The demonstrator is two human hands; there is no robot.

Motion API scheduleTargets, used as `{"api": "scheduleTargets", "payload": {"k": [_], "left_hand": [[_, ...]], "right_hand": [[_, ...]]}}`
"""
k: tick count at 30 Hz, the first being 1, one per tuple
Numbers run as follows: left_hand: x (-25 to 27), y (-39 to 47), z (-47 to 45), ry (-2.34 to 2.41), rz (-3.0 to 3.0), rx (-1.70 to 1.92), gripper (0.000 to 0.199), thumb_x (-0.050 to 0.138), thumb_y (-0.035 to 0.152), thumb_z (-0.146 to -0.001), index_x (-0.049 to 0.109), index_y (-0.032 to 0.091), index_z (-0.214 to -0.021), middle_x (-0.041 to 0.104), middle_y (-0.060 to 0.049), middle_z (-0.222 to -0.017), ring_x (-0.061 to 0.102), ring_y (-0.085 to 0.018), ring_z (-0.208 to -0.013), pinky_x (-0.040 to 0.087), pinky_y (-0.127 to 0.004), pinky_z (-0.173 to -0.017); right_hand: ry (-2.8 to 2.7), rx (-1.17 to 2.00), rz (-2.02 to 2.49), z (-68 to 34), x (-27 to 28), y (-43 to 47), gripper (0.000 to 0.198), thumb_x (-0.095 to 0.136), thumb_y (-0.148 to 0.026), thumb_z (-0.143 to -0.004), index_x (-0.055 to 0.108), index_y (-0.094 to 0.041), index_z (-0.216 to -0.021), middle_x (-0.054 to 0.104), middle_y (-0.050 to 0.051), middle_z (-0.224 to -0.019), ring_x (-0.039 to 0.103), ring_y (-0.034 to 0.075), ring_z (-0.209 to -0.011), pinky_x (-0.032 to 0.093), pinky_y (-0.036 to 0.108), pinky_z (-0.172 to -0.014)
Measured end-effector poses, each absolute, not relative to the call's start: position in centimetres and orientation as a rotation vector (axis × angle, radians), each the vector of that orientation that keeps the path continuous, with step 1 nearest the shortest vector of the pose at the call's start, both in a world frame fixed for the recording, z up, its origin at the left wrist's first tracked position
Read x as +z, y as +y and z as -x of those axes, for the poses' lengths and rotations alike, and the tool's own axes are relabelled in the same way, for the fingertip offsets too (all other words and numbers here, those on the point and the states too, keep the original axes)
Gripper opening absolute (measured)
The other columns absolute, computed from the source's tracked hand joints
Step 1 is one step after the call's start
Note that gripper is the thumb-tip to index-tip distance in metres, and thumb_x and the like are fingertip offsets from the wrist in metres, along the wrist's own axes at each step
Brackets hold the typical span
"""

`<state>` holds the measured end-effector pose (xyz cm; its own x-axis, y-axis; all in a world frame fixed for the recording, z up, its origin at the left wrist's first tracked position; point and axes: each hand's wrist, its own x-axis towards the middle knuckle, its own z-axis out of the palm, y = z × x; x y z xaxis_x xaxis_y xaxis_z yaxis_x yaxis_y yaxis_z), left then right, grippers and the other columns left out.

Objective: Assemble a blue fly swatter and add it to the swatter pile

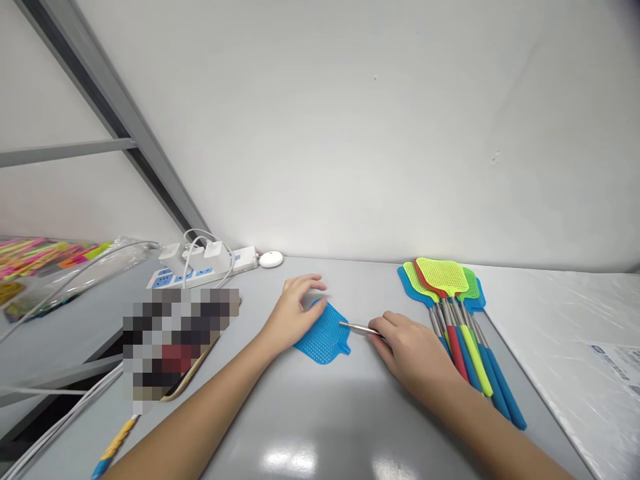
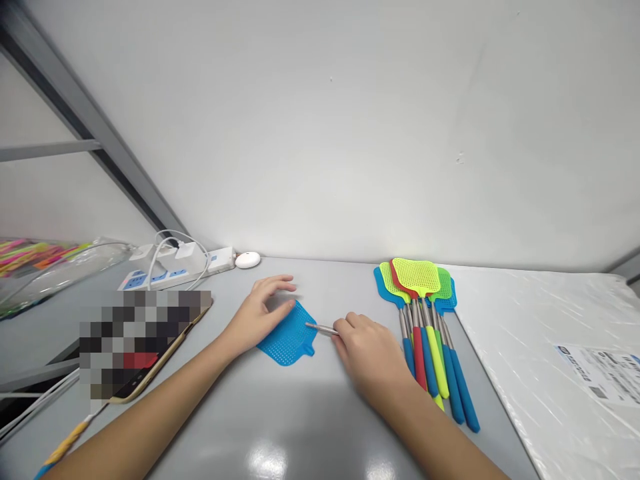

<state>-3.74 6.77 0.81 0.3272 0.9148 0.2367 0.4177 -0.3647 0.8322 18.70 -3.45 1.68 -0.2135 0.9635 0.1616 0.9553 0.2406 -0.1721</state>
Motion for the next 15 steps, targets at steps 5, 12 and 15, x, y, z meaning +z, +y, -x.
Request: {"api": "scheduleTargets", "payload": {"k": [5, 12, 15], "left_hand": [[1.8, 5.4, 4.0, 0.976, -2.476, 0.459, 0.067, 0.077, 0.058, -0.065, 0.058, 0.034, -0.124, 0.042, -0.005, -0.146, 0.031, -0.034, -0.134, 0.029, -0.053, -0.108], [1.9, 4.9, 3.3, 0.958, -2.519, 0.408, 0.066, 0.076, 0.07, -0.054, 0.057, 0.024, -0.097, 0.05, -0.011, -0.132, 0.042, -0.034, -0.121, 0.037, -0.046, -0.099], [2.1, 4.8, 3.1, 1.055, -2.498, 0.426, 0.065, 0.076, 0.072, -0.049, 0.052, 0.022, -0.084, 0.058, -0.007, -0.102, 0.052, -0.029, -0.097, 0.042, -0.038, -0.082]], "right_hand": [[-2.151, 0.003, 1.961, -19.4, 2.9, -3.6, 0.021, 0.042, -0.029, -0.096, 0.062, -0.022, -0.094, 0.066, 0.002, -0.085, 0.062, 0.017, -0.07, 0.031, 0.028, -0.056], [-2.184, 0.061, 1.989, -19.1, 3.5, -3.9, 0.023, 0.04, -0.03, -0.096, 0.061, -0.022, -0.091, 0.066, 0.001, -0.081, 0.061, 0.017, -0.064, 0.028, 0.029, -0.054], [-2.208, 0.107, 1.962, -19.5, 3.8, -4.0, 0.023, 0.041, -0.031, -0.096, 0.062, -0.022, -0.09, 0.066, 0.001, -0.08, 0.061, 0.017, -0.066, 0.029, 0.028, -0.055]]}}
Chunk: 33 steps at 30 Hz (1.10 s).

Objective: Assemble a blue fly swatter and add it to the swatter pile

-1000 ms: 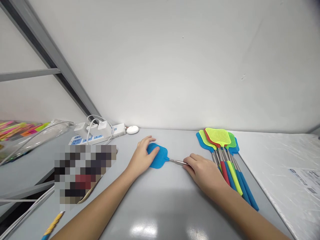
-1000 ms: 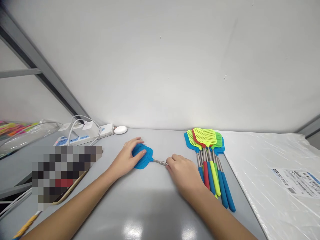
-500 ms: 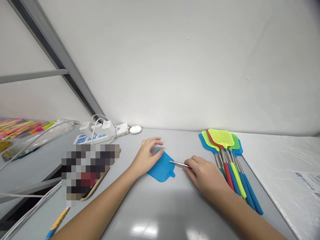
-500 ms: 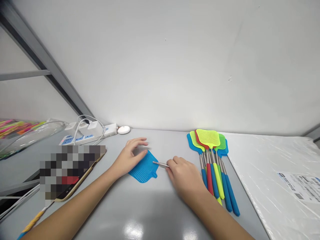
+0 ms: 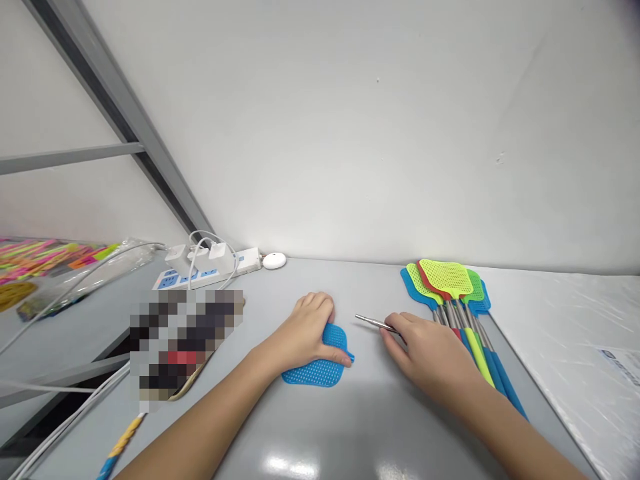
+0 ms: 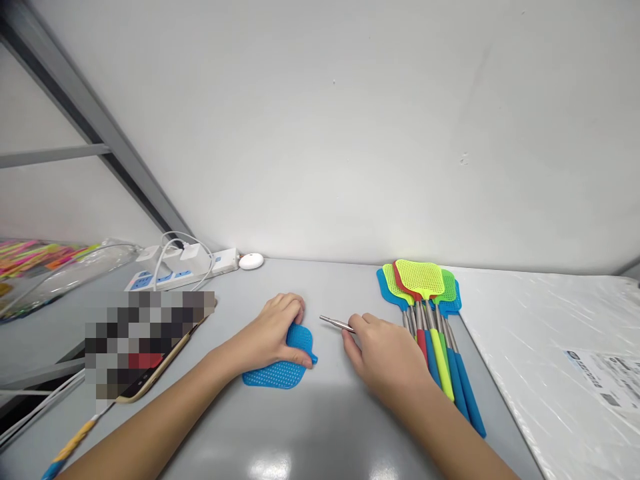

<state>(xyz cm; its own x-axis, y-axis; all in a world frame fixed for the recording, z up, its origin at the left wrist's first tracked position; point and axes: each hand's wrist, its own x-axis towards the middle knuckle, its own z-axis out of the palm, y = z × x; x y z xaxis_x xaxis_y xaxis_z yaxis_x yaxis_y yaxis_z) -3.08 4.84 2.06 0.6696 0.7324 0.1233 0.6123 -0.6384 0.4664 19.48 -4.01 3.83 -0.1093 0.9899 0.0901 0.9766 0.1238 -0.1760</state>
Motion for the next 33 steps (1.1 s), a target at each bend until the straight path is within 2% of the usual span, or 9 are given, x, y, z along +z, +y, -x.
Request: {"api": "scheduleTargets", "payload": {"k": [3, 6, 12, 19, 26, 33], "left_hand": [[2.4, 4.9, 3.4, 1.194, -2.376, 0.397, 0.065, 0.074, 0.073, -0.052, 0.05, 0.023, -0.086, 0.056, 0.0, -0.079, 0.053, -0.022, -0.076, 0.037, -0.029, -0.063], [2.9, 5.0, 3.9, 1.224, -2.28, 0.45, 0.06, 0.074, 0.067, -0.058, 0.054, 0.024, -0.095, 0.053, 0.005, -0.069, 0.05, -0.016, -0.064, 0.031, -0.025, -0.057], [3.3, 5.6, 4.3, 1.102, -2.395, 0.561, 0.045, 0.071, 0.063, -0.068, 0.066, 0.021, -0.082, 0.062, 0.003, -0.072, 0.052, -0.015, -0.069, 0.033, -0.026, -0.064], [3.5, 5.3, 4.0, 1.104, -2.418, 0.583, 0.044, 0.075, 0.062, -0.064, 0.065, 0.02, -0.075, 0.062, 0.003, -0.07, 0.053, -0.015, -0.07, 0.037, -0.029, -0.072], [3.4, 5.6, 4.3, 1.148, -2.376, 0.603, 0.045, 0.075, 0.063, -0.062, 0.065, 0.021, -0.072, 0.062, 0.003, -0.068, 0.053, -0.016, -0.07, 0.037, -0.028, -0.068], [3.6, 5.4, 4.3, 1.106, -2.398, 0.597, 0.045, 0.076, 0.063, -0.062, 0.066, 0.021, -0.076, 0.064, 0.002, -0.071, 0.054, -0.016, -0.072, 0.038, -0.028, -0.072]], "right_hand": [[-2.294, 0.206, 1.843, -20.3, 4.1, -4.0, 0.024, 0.042, -0.031, -0.096, 0.064, -0.024, -0.088, 0.065, 0.0, -0.078, 0.061, 0.016, -0.068, 0.03, 0.027, -0.057], [-2.359, 0.256, 1.725, -21.1, 4.3, -4.0, 0.024, 0.043, -0.031, -0.096, 0.065, -0.026, -0.089, 0.064, -0.001, -0.079, 0.06, 0.015, -0.07, 0.033, 0.027, -0.059], [-2.379, 0.23, 1.62, -21.1, 4.5, -4.2, 0.024, 0.042, -0.031, -0.097, 0.066, -0.025, -0.098, 0.063, 0.0, -0.082, 0.059, 0.015, -0.072, 0.034, 0.027, -0.061], [-2.456, 0.188, 1.55, -20.3, 4.6, -4.6, 0.026, 0.04, -0.028, -0.099, 0.066, -0.025, -0.097, 0.061, 0.0, -0.079, 0.057, 0.015, -0.07, 0.032, 0.027, -0.059], [-2.445, 0.137, 1.561, -20.8, 4.6, -4.4, 0.025, 0.042, -0.029, -0.099, 0.067, -0.025, -0.096, 0.06, 0.0, -0.077, 0.057, 0.014, -0.068, 0.03, 0.027, -0.056], [-2.457, 0.052, 1.528, -21.0, 4.5, -4.3, 0.026, 0.041, -0.031, -0.1, 0.066, -0.026, -0.1, 0.059, 0.0, -0.077, 0.055, 0.013, -0.066, 0.027, 0.028, -0.054]]}}
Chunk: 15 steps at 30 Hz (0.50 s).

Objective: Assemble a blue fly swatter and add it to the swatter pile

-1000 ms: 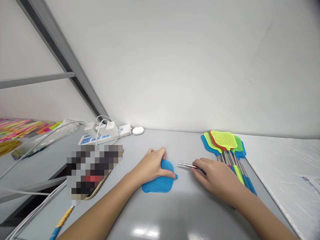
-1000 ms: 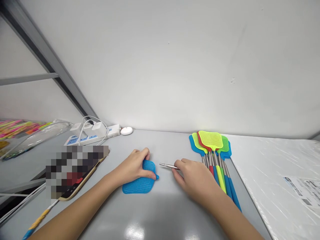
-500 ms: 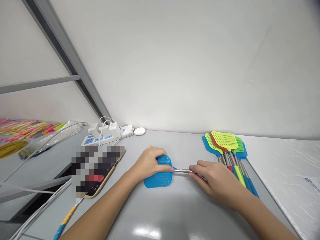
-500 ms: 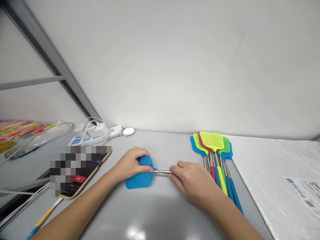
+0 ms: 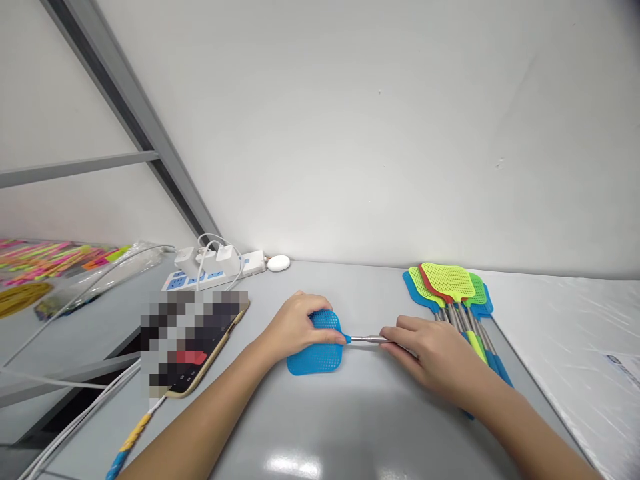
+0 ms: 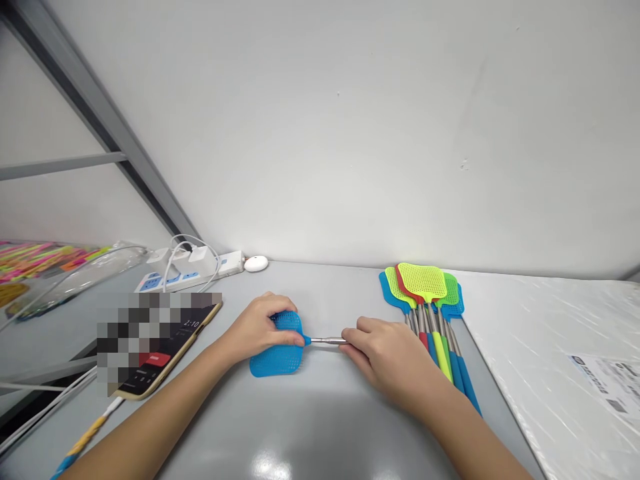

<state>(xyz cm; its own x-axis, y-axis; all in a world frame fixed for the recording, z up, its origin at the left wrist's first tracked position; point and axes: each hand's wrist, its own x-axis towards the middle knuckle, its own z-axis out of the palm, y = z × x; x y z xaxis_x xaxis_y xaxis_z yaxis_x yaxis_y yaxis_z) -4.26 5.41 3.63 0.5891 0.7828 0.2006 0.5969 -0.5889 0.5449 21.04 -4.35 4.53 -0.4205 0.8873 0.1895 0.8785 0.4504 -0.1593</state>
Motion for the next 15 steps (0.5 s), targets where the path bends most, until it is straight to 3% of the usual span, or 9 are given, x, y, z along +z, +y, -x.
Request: {"api": "scheduleTargets", "payload": {"k": [15], "left_hand": [[2.9, 4.8, 3.8, 1.234, -2.383, 0.599, 0.044, 0.076, 0.061, -0.063, 0.059, 0.02, -0.064, 0.056, 0.004, -0.06, 0.048, -0.015, -0.066, 0.033, -0.026, -0.06]], "right_hand": [[-2.529, -0.401, 1.37, -19.7, 2.3, -4.7, 0.018, 0.047, -0.01, -0.092, 0.062, -0.02, -0.091, 0.058, 0.001, -0.074, 0.049, 0.016, -0.064, 0.022, 0.032, -0.054]]}}
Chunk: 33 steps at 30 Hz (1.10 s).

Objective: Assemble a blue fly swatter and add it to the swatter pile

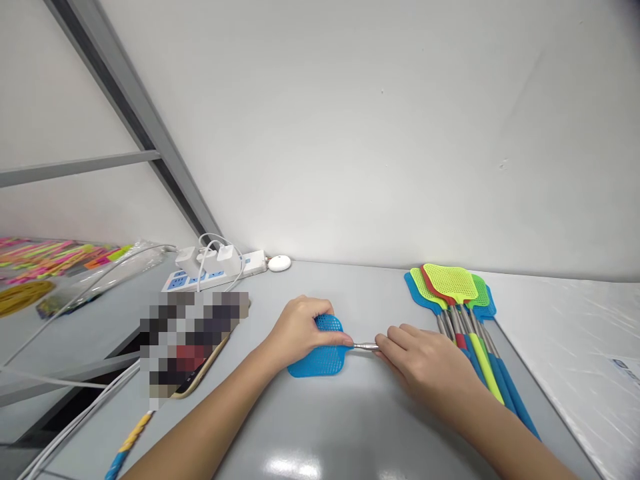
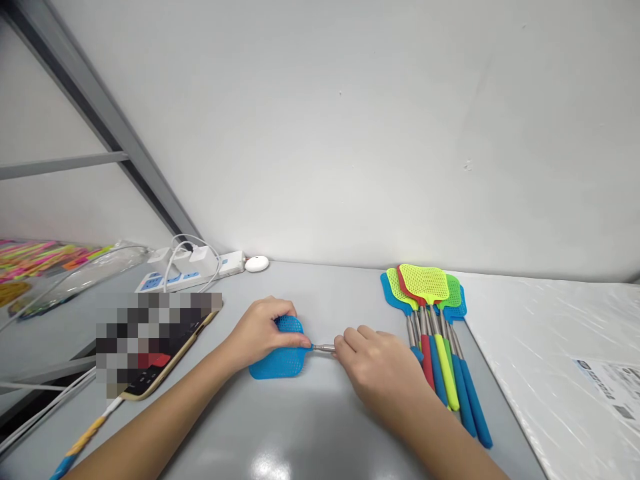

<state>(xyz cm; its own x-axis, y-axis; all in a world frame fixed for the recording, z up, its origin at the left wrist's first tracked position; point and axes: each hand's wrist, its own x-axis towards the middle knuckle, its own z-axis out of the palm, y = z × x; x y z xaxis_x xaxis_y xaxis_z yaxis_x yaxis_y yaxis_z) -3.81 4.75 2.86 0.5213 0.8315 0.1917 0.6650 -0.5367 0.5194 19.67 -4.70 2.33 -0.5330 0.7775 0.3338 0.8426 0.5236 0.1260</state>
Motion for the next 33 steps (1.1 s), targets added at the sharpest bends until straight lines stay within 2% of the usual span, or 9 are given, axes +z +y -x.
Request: {"api": "scheduleTargets", "payload": {"k": [4, 7, 9, 11, 16, 21, 23, 27, 33], "left_hand": [[2.9, 4.7, 3.4, 1.218, -2.304, 0.735, 0.041, 0.079, 0.055, -0.062, 0.059, 0.02, -0.064, 0.058, 0.003, -0.065, 0.051, -0.016, -0.07, 0.037, -0.028, -0.066], [3.1, 5.3, 3.3, 1.176, -2.032, 1.086, 0.033, 0.077, 0.046, -0.069, 0.063, 0.022, -0.087, 0.061, 0.001, -0.082, 0.054, -0.016, -0.078, 0.043, -0.028, -0.075], [3.2, 6.0, 3.6, 1.132, -1.724, 1.318, 0.042, 0.074, 0.043, -0.074, 0.057, 0.024, -0.107, 0.06, -0.001, -0.096, 0.057, -0.015, -0.084, 0.046, -0.028, -0.08], [3.3, 6.4, 3.9, 1.049, -1.422, 1.297, 0.047, 0.07, 0.044, -0.077, 0.053, 0.024, -0.116, 0.062, -0.003, -0.103, 0.06, -0.016, -0.088, 0.048, -0.029, -0.081], [2.5, 5.5, 4.0, 0.771, -1.14, 0.692, 0.04, 0.076, 0.04, -0.074, 0.067, 0.015, -0.104, 0.07, -0.011, -0.103, 0.066, -0.022, -0.091, 0.052, -0.037, -0.085], [1.9, 4.1, 2.9, 0.732, -1.192, 0.702, 0.036, 0.077, 0.039, -0.074, 0.07, 0.013, -0.097, 0.071, -0.01, -0.087, 0.067, -0.022, -0.075, 0.057, -0.04, -0.068], [2.0, 3.9, 2.8, 0.74, -1.241, 0.731, 0.035, 0.077, 0.038, -0.074, 0.07, 0.012, -0.096, 0.071, -0.01, -0.087, 0.067, -0.022, -0.076, 0.057, -0.039, -0.07], [2.2, 3.7, 2.9, 0.786, -1.329, 0.783, 0.031, 0.077, 0.036, -0.074, 0.071, 0.013, -0.095, 0.073, -0.01, -0.095, 0.067, -0.022, -0.086, 0.054, -0.038, -0.083], [2.9, 3.7, 2.9, 0.744, -1.474, 0.776, 0.03, 0.074, 0.036, -0.077, 0.073, 0.014, -0.097, 0.074, -0.01, -0.099, 0.068, -0.024, -0.091, 0.052, -0.038, -0.087]], "right_hand": [[-2.495, -0.312, 1.435, -19.2, 2.4, -4.8, 0.017, 0.047, -0.016, -0.094, 0.061, -0.021, -0.087, 0.059, 0.001, -0.073, 0.051, 0.016, -0.065, 0.022, 0.032, -0.053], [-2.46, -0.297, 1.497, -19.1, 2.7, -4.8, 0.017, 0.047, -0.022, -0.096, 0.063, -0.022, -0.093, 0.061, 0.001, -0.075, 0.054, 0.015, -0.068, 0.023, 0.031, -0.053], [-2.414, -0.336, 1.527, -19.3, 3.0, -4.7, 0.019, 0.045, -0.025, -0.098, 0.064, -0.022, -0.096, 0.061, 0.001, -0.075, 0.055, 0.015, -0.068, 0.023, 0.031, -0.053], [-2.335, -0.397, 1.561, -19.6, 3.2, -4.6, 0.023, 0.043, -0.029, -0.099, 0.065, -0.022, -0.096, 0.059, 0.001, -0.072, 0.054, 0.015, -0.066, 0.023, 0.03, -0.052], [-2.258, -0.554, 1.564, -20.7, 3.1, -4.4, 0.026, 0.041, -0.031, -0.1, 0.065, -0.023, -0.095, 0.056, 0.0, -0.069, 0.051, 0.014, -0.059, 0.021, 0.03, -0.05], [-2.364, -0.64, 1.413, -21.1, 2.7, -4.5, 0.023, 0.04, -0.023, -0.099, 0.062, -0.019, -0.096, 0.058, 0.001, -0.071, 0.055, 0.015, -0.063, 0.024, 0.031, -0.052], [-2.379, -0.601, 1.411, -20.9, 2.8, -4.6, 0.025, 0.038, -0.024, -0.1, 0.062, -0.019, -0.094, 0.059, 0.001, -0.07, 0.057, 0.016, -0.063, 0.025, 0.031, -0.052], [-2.346, -0.41, 1.521, -20.5, 2.9, -5.0, 0.032, 0.033, -0.032, -0.101, 0.06, -0.021, -0.088, 0.061, 0.001, -0.07, 0.057, 0.016, -0.055, 0.024, 0.03, -0.05], [-2.21, 0.249, 1.824, -19.7, 3.8, -5.4, 0.039, 0.032, -0.044, -0.099, 0.051, -0.024, -0.072, 0.06, 0.0, -0.066, 0.056, 0.017, -0.059, 0.026, 0.03, -0.053]]}}
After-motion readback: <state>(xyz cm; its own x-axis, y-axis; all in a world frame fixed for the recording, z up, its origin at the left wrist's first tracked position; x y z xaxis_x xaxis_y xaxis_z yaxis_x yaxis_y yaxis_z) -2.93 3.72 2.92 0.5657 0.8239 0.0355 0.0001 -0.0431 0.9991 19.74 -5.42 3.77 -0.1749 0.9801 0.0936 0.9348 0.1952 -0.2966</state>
